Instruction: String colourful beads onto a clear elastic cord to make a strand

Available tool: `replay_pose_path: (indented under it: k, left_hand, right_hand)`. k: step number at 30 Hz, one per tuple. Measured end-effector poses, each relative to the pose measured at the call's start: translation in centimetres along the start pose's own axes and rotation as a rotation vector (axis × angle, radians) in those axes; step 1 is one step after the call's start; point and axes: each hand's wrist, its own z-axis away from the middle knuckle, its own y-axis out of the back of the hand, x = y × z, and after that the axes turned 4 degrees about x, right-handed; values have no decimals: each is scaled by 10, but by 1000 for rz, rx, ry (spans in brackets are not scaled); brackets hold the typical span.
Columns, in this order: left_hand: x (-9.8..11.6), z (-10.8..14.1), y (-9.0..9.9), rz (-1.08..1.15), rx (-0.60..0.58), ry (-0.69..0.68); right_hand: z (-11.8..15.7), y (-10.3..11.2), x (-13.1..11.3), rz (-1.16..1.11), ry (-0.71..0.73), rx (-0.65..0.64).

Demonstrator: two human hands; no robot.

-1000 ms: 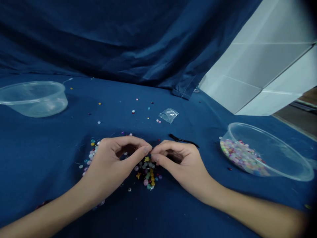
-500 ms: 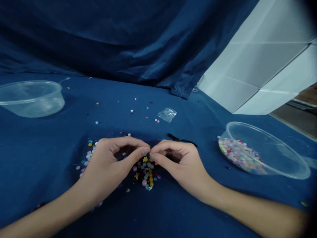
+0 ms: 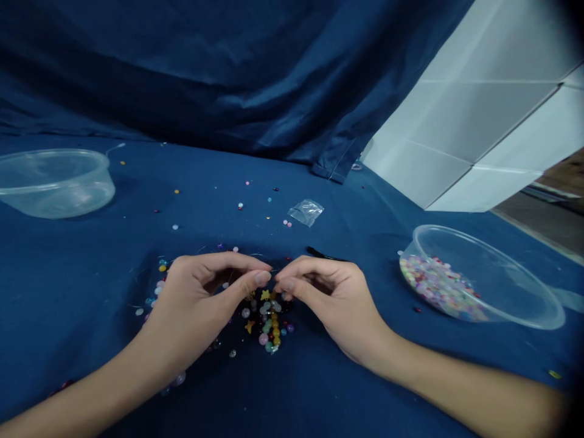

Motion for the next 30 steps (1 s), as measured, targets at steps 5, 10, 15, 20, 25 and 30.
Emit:
replay_pose_path:
  k: [5,10,15,20,25,30]
  left_hand:
    - [0,-1,0,-25,23,47]
    - [1,0,0,-32,38,55]
    - [1,1,0,-27,28,30]
    - [2,-1,0,-27,28,28]
    - [0,-1,0,-78,20,16]
    - [-11,-1,-1,-109,25,86]
  right_hand:
    - [0,1,2,-76,-1,8]
    - [-1,1,3,-144,22,20]
    - [-2,0,3,-172,4,0]
    - [-2,1,4,-113,-9,24]
    - [0,0,3,-4,13,19]
    - [10,-1,-4,154,278,117]
